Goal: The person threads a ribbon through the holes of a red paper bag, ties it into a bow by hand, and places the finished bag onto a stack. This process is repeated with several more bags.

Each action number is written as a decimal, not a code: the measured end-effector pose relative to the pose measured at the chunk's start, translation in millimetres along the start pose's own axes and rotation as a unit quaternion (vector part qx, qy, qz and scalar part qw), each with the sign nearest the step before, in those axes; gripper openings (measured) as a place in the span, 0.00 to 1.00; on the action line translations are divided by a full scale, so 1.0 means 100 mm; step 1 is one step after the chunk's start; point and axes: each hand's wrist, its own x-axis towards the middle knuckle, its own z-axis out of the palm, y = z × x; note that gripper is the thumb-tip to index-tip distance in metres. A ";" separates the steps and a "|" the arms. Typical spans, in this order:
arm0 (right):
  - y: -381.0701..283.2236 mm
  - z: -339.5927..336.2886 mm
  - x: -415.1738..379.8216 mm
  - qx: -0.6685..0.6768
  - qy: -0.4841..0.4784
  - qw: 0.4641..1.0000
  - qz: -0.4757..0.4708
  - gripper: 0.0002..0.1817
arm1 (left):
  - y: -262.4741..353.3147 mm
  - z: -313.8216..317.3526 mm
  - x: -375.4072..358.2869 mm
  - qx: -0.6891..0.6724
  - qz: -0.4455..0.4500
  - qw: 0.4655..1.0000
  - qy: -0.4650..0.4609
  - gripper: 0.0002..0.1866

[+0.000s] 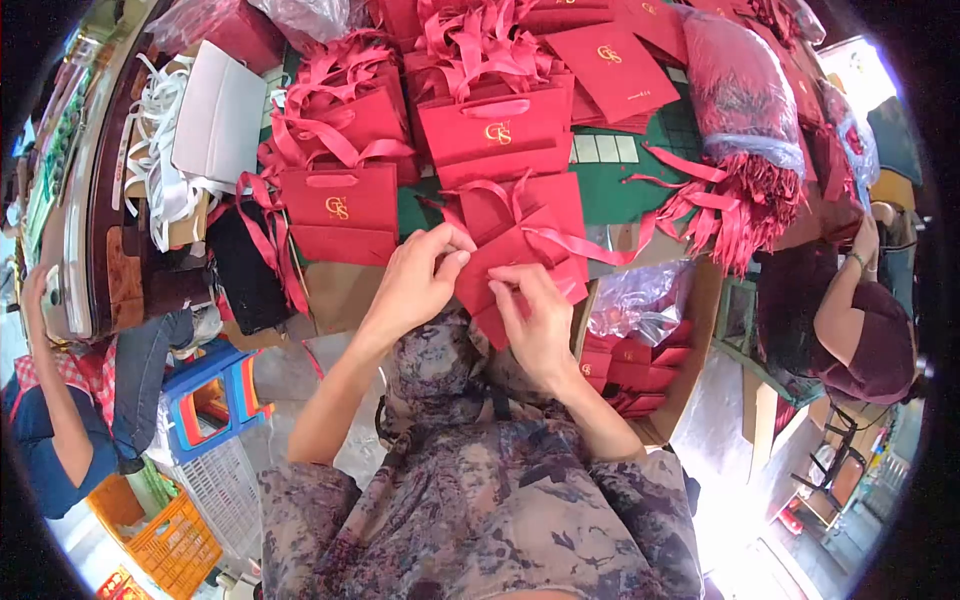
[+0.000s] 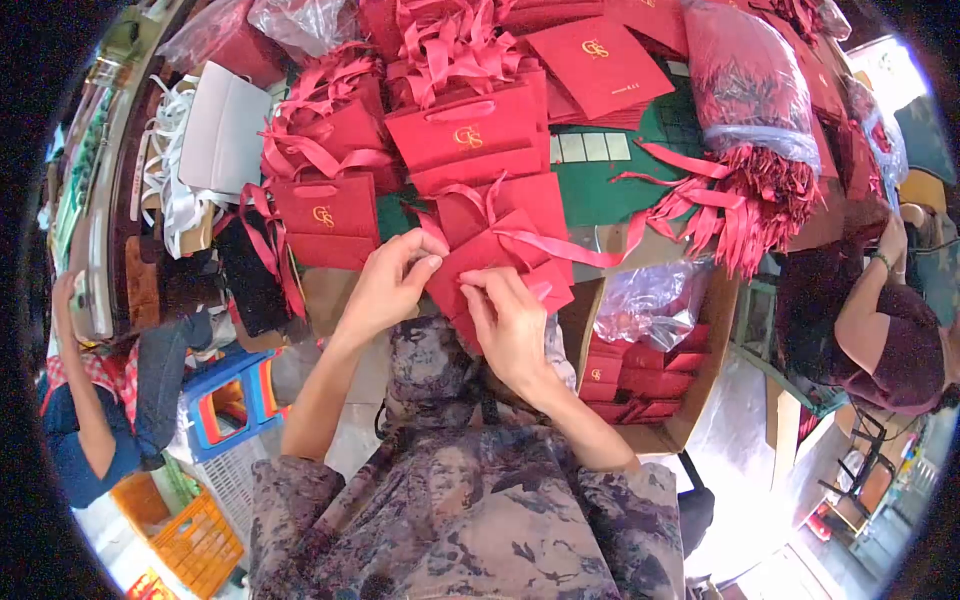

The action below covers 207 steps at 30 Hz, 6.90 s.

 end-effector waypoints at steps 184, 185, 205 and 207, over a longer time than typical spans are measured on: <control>0.92 -0.57 0.49 0.098 0.013 0.994 0.038 0.17 | 0.21 0.35 0.66 0.010 0.178 0.889 0.422 0.45; 0.90 -0.57 0.49 0.123 0.005 0.991 0.054 0.17 | 0.21 0.37 0.64 0.016 0.209 0.869 0.448 0.40; 0.55 -0.93 -0.13 -0.212 -0.132 0.952 -0.176 0.19 | -0.11 0.57 0.28 0.256 0.192 0.930 0.183 0.30; 0.58 -0.99 -0.21 -0.239 -0.086 0.951 -0.174 0.17 | -0.12 0.55 0.28 0.241 0.194 0.934 0.182 0.30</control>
